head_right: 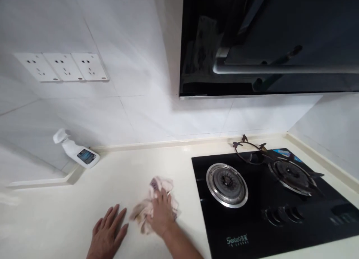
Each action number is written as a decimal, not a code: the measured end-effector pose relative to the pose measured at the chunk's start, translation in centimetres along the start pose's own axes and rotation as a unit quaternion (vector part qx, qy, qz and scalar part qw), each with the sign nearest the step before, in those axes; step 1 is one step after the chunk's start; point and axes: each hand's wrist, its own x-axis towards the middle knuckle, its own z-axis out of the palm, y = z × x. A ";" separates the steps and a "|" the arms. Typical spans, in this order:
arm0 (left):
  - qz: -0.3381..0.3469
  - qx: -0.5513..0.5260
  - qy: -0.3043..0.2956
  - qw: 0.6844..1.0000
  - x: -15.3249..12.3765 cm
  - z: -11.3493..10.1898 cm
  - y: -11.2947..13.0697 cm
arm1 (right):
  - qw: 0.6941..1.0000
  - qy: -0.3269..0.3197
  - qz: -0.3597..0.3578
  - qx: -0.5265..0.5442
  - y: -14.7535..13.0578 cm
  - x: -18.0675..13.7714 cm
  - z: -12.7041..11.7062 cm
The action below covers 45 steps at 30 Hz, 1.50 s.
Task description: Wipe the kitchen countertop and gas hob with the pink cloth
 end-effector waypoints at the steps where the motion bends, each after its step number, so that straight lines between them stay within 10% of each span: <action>1: -0.002 0.002 0.001 1.000 0.0 -0.1 0.0 | 0.999 0.034 0.028 -0.009 1.5 1.3 -0.5; 14: -0.010 -0.008 0.005 1.000 -0.1 -0.6 0.4 | 0.945 0.231 0.215 -0.085 18.3 7.7 -14.6; 21: -0.004 -0.010 0.003 1.000 0.1 -1.0 0.5 | 0.961 0.163 0.196 -0.108 16.1 4.4 -10.4; 27: -0.008 0.001 0.006 1.000 0.5 -0.9 0.5 | 0.979 0.126 0.113 -0.118 12.0 -7.5 -4.7; 35: -0.008 -0.002 0.007 1.000 0.7 -0.8 0.4 | 0.953 0.203 0.180 -0.136 21.6 -23.0 -3.7; 40: -0.009 -0.005 -0.003 1.000 0.8 -1.0 0.5 | 0.877 0.304 0.343 -0.144 26.6 -24.1 -7.2; 45: -0.013 -0.012 -0.019 1.000 0.9 -1.4 0.7 | 0.912 0.247 0.297 -0.138 20.8 -18.5 -5.7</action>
